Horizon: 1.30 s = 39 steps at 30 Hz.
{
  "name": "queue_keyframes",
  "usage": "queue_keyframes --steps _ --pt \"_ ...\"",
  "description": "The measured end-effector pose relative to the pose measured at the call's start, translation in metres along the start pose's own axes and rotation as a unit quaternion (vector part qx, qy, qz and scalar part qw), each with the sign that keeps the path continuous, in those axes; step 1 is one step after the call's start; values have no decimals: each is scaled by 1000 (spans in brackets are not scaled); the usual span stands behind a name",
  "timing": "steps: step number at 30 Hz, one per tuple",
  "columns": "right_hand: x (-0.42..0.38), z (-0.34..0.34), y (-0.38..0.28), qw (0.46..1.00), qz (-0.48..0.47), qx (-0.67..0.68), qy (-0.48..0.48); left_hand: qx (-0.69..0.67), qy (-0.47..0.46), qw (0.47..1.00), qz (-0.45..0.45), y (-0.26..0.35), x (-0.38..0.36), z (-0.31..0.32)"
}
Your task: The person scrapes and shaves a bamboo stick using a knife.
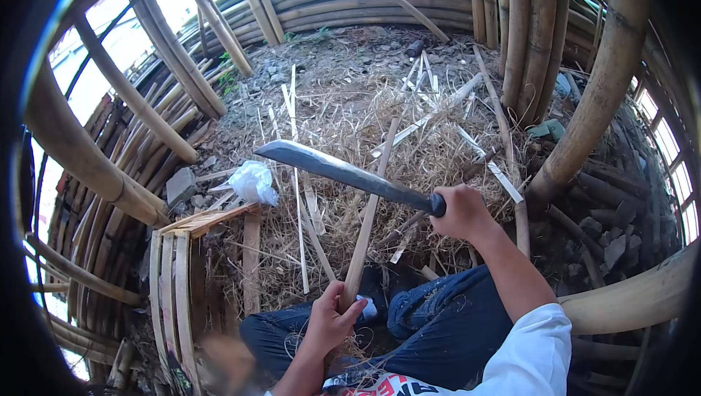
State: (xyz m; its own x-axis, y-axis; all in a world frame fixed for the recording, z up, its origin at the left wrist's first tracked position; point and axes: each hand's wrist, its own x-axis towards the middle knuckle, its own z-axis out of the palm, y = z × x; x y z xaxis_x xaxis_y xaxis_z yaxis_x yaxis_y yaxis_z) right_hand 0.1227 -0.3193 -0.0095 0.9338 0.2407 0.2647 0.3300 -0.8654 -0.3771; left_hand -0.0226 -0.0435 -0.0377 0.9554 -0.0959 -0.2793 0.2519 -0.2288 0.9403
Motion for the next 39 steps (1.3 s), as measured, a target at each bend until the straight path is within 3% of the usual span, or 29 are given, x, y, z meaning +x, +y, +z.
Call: queue_keyframes --steps 3,5,7,8,10,13,17,21,23,26,29,33,35,36,39 --pt "-8 -8 -16 1000 -8 7 -1 31 10 999 18 4 -3 2" --pt "-8 -13 -32 998 -62 -15 -28 44 12 999 -2 6 -5 5" --pt "-1 -16 -31 997 -75 -3 -34 123 88 980 128 1 -9 7" --pt "2 -14 -24 998 -49 -16 -29 138 82 984 81 1 -13 7" --pt "4 -13 -13 1000 14 -16 -15 151 85 981 82 -3 -11 8" --pt "-10 -13 -22 999 31 2 -22 159 85 979 94 -8 -11 12" --pt "-1 -15 -19 998 -30 -10 -63 142 69 983 97 -10 -14 13" --pt "6 -9 9 997 74 10 12 137 58 986 70 -10 -18 15" --pt "-1 -15 -3 997 58 43 10 129 60 986 83 -13 -18 14" --pt "2 -22 -18 999 -37 20 -28 125 53 986 95 -7 -24 12" --pt "7 -6 0 1000 17 2 -21 112 39 993 11 4 -16 10" --pt "-3 -10 -9 1000 0 -12 -18 109 49 988 96 -23 -21 10" --pt "2 -20 -16 998 -19 6 -57 100 43 991 75 -19 -26 7" --pt "8 -16 -5 1000 -19 8 -15 108 34 992 50 -12 -28 5" --pt "8 -11 3 997 75 4 3 101 40 993 38 -16 -24 8"
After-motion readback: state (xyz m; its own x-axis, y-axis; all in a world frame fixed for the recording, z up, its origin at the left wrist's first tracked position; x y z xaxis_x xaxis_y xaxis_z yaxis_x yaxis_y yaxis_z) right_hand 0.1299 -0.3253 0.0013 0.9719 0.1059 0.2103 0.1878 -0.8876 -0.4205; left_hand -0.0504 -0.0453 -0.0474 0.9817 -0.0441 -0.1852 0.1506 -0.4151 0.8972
